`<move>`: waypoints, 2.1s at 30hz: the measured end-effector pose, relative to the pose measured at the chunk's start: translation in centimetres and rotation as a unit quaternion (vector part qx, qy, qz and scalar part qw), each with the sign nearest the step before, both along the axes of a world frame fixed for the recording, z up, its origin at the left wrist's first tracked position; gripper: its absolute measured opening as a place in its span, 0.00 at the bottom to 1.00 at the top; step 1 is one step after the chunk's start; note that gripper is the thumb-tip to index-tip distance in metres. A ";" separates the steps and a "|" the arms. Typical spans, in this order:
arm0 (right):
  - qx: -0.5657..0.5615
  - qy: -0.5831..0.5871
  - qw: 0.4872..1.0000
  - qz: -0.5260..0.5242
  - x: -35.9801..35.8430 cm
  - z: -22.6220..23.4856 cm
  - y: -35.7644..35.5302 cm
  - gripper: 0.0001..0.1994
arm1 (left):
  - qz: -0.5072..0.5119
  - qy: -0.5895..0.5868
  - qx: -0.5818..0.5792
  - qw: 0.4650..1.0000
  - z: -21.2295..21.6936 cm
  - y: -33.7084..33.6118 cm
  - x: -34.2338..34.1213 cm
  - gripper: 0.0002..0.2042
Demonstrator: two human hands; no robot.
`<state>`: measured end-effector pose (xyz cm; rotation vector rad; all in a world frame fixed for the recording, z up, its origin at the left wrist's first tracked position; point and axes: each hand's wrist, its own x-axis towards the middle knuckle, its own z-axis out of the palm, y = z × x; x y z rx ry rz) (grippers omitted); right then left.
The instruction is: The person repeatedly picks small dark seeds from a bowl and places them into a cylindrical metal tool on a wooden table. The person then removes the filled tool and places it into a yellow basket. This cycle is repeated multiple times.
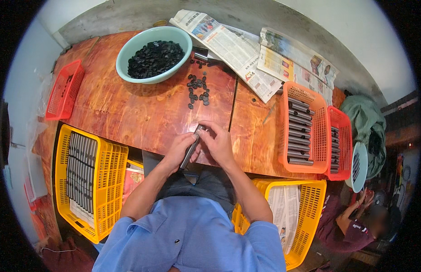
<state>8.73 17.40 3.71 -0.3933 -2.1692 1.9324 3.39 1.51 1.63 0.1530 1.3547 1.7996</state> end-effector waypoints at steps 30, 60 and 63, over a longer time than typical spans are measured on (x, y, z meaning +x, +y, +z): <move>-0.212 0.046 0.976 0.008 -0.2 -0.8 1.3 0.15 | -0.047 0.091 0.035 0.994 0.0 0.3 0.9 0.17; 0.039 -0.020 0.999 0.025 -4.1 -5.6 6.4 0.13 | -0.003 0.742 -0.291 0.603 -2.3 2.6 -4.8 0.16; 0.036 0.016 0.999 0.012 -3.6 -6.5 6.2 0.13 | -0.005 0.722 -0.301 0.623 -1.6 2.6 -4.3 0.17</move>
